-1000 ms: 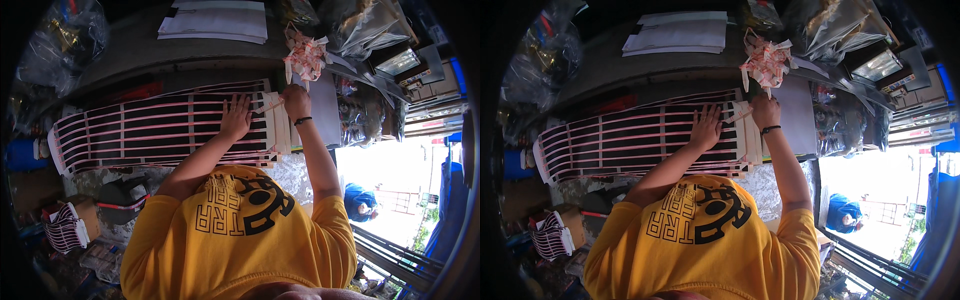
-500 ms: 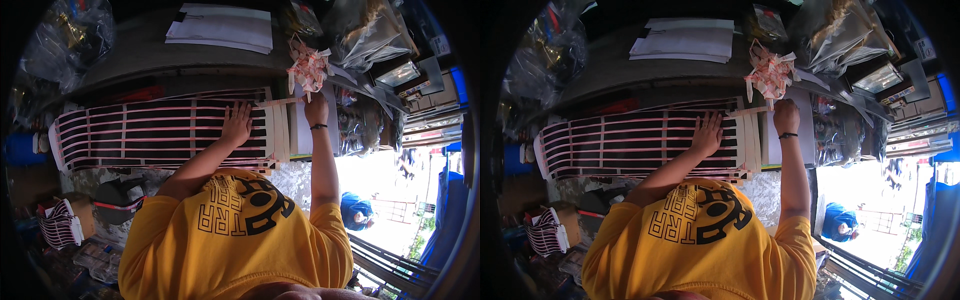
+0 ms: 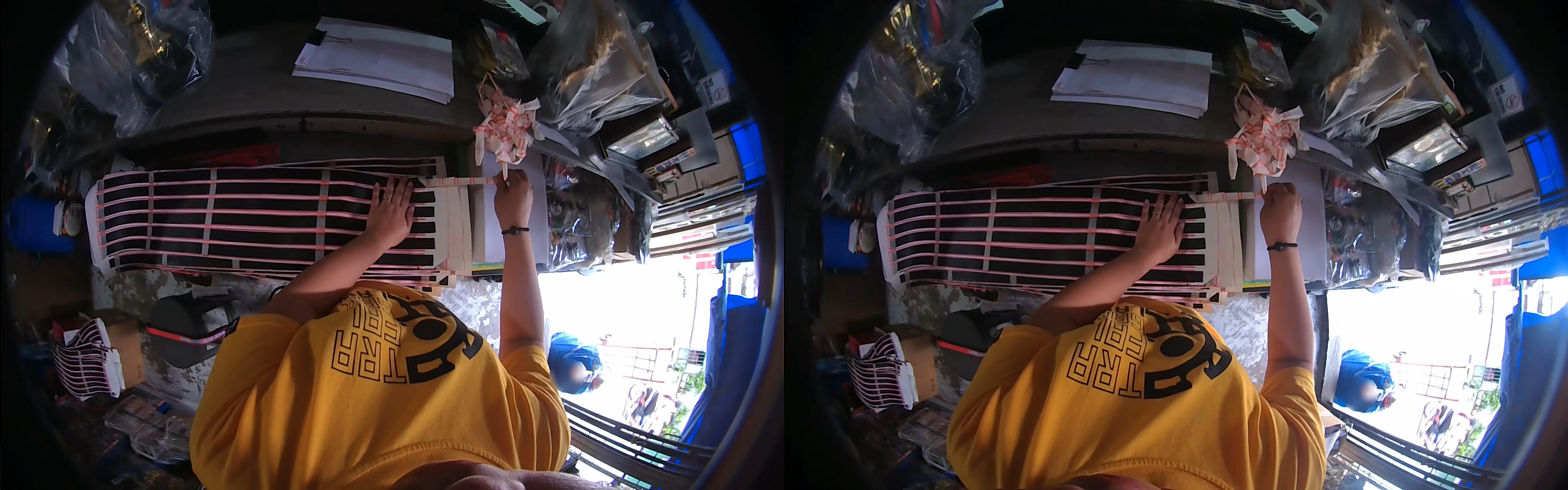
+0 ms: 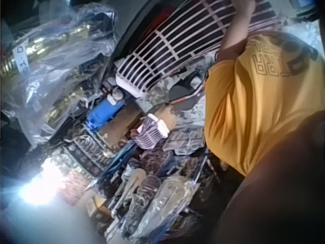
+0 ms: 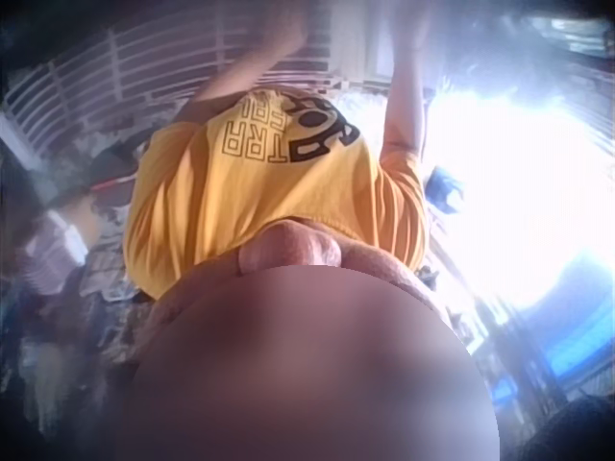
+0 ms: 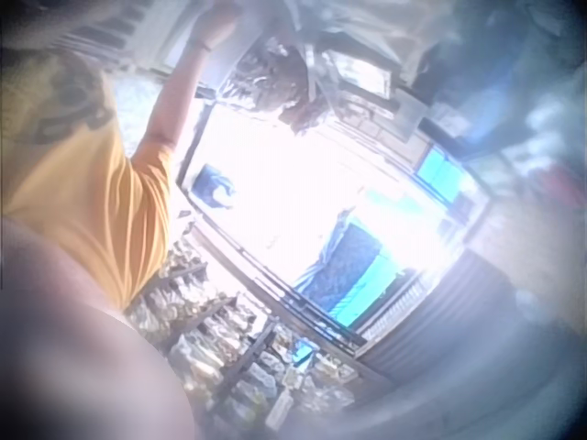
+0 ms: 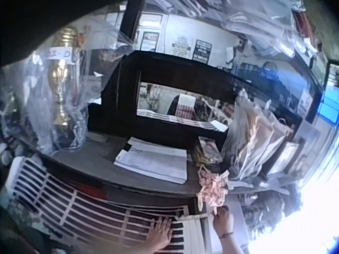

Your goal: The person assembles a stack of pink and black striped flat items by threading pink ribbons through slots and securing them with small ties. The person handles the items one at a time, aligning and fastening the ribbons before stacking the finished units.

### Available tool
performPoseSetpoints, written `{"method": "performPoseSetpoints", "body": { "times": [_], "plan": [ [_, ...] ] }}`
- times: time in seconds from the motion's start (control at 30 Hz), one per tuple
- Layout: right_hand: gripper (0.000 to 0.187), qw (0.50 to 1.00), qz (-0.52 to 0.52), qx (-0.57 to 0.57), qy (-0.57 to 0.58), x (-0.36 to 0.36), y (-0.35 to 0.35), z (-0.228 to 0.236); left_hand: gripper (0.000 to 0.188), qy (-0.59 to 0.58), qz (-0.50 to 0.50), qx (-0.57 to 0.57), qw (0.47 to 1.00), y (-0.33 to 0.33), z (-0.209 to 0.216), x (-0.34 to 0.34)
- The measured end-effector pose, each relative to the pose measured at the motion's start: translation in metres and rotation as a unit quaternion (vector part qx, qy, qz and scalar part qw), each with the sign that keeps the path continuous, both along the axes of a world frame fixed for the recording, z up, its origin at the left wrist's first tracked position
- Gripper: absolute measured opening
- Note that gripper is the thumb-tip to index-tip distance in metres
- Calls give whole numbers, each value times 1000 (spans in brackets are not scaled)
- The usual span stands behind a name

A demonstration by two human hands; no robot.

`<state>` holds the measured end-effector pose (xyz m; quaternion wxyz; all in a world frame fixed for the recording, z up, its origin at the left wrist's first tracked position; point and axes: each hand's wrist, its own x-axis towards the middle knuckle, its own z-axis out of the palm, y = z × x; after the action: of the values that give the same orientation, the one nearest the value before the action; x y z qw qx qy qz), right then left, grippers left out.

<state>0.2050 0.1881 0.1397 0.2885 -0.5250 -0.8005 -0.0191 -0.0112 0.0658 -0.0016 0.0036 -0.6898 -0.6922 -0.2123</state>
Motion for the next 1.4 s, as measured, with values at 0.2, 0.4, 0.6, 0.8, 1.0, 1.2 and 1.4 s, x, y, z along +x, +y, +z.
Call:
{"method": "performPoseSetpoints", "body": {
  "times": [0.2, 0.4, 0.6, 0.8, 1.0, 1.2, 1.4],
  "plan": [
    [3, 1000, 9, -2, 23, 11, -1, 9, 52, -9, 1, -15, 1000, -1, 1, 0],
    [5, 998, -22, 35, 51, 21, 3, -9, 53, -9, 2, -15, 1000, -1, 4, 0],
    [8, 980, -74, 159, 93, 67, 11, 66, 53, -37, -9, -34, 999, -4, 4, 0],
    [6, 939, -16, -155, 307, 72, -32, 93, 53, -2, -3, 7, 1000, -1, 0, 2],
    [13, 867, 75, -146, 471, 85, -40, 93, 53, -4, -8, -24, 1000, 1, 1, 2],
    [32, 880, 60, -24, 471, 111, -66, 133, 54, 2, -8, -25, 1000, -2, -1, 2],
    [29, 844, 165, -153, 487, 63, -72, 186, 57, -6, -5, -54, 999, 1, 2, 2]
  ]
}}
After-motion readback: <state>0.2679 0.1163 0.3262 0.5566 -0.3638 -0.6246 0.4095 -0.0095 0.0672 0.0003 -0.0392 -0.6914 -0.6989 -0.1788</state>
